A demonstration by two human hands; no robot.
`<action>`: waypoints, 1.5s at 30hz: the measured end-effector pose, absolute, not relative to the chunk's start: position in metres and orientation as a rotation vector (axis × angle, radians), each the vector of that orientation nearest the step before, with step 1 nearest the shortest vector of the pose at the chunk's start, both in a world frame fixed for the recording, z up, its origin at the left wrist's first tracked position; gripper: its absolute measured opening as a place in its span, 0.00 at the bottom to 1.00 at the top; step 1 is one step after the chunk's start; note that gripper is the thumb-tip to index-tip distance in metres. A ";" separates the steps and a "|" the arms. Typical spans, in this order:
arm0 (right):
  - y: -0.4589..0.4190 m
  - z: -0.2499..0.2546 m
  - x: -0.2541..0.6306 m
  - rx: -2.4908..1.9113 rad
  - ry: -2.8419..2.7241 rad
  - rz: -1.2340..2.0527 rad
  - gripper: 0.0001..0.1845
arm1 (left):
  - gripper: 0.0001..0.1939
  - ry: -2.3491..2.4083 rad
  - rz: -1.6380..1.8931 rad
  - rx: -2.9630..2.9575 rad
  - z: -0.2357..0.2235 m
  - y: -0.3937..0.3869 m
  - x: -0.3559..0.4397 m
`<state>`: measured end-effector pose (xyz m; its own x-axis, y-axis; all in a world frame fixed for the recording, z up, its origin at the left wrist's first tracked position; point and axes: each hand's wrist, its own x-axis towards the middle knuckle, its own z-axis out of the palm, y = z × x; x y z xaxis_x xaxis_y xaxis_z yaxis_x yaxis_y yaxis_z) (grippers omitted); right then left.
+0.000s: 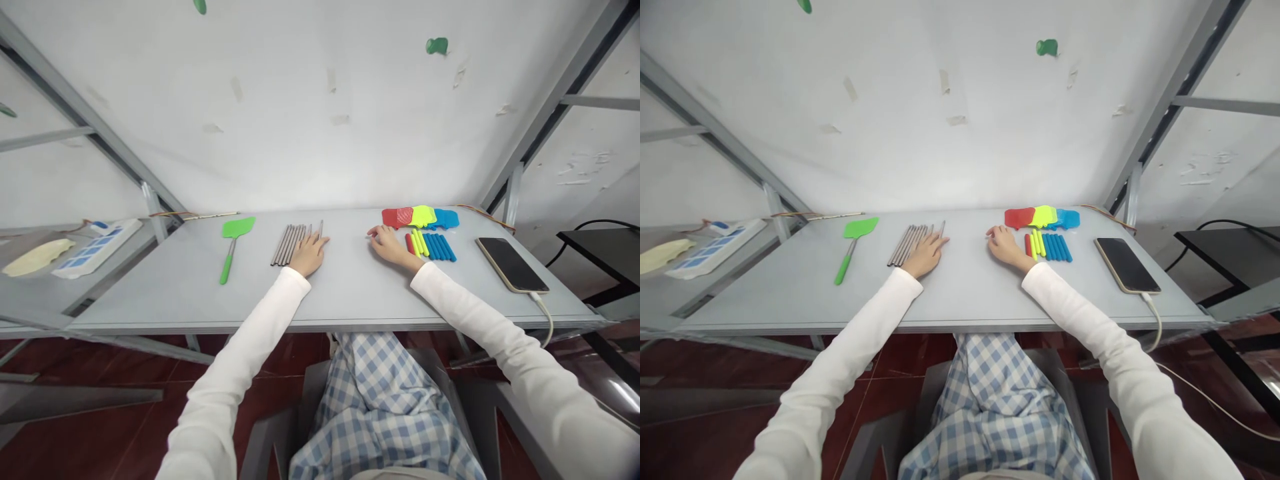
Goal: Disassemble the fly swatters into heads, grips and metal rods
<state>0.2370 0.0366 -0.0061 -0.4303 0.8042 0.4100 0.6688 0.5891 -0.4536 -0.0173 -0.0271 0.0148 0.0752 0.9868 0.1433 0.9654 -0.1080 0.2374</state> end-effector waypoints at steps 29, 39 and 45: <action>0.026 -0.008 0.235 -1.208 -2.432 0.012 0.16 | 0.24 2.993 0.654 1.089 0.026 -0.044 -0.173; 0.025 -0.008 0.234 -1.239 -2.430 -0.008 0.16 | 0.33 2.789 0.492 1.295 0.029 -0.041 -0.164; 0.026 -0.007 0.235 -1.214 -2.442 0.001 0.16 | 0.39 2.690 0.521 1.298 0.029 -0.031 -0.172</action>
